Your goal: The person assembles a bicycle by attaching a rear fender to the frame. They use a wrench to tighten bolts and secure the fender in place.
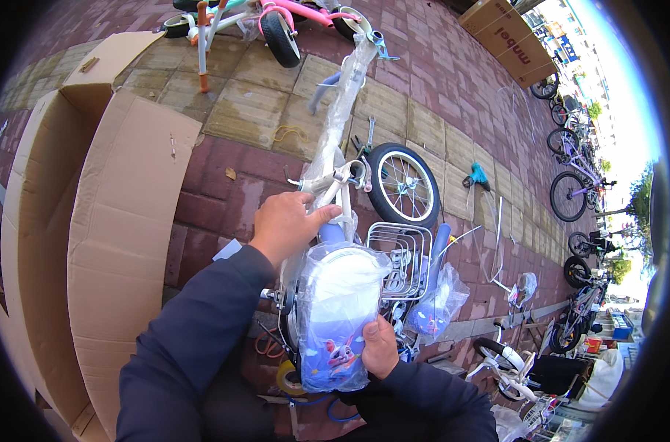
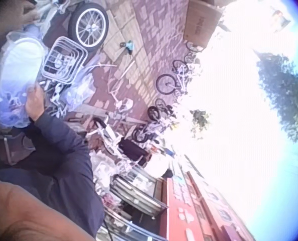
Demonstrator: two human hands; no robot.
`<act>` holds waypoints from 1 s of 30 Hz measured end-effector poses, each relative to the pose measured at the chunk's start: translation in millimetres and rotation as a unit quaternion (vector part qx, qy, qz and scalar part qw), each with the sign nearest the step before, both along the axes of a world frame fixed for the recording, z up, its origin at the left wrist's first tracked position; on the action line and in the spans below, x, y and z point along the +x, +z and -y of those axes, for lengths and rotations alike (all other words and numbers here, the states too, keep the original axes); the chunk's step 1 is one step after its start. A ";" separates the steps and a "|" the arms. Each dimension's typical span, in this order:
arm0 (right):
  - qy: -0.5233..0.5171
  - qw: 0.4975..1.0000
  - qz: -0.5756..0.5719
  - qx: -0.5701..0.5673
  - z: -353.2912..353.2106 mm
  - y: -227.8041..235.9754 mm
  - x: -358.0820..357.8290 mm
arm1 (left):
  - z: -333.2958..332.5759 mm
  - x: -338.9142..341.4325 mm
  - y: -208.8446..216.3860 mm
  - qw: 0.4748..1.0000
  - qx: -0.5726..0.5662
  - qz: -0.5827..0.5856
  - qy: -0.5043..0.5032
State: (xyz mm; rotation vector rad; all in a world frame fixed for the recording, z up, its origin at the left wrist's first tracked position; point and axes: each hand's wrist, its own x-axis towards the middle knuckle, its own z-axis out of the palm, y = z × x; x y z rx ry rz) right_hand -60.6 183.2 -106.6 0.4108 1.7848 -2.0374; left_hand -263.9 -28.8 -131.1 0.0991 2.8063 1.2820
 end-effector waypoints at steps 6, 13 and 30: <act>-0.005 1.000 0.011 -0.003 -2.7 3.3 -3.7 | 10.5 -8.5 -21.4 0.993 -0.042 0.113 -0.011; -0.014 0.999 0.038 -0.023 1.9 12.6 -9.5 | 39.8 33.4 -47.9 0.955 -0.158 0.230 -0.099; 0.015 0.999 -0.029 -0.006 -17.0 -2.6 -82.7 | -2.3 11.9 -0.7 0.674 0.565 0.472 0.060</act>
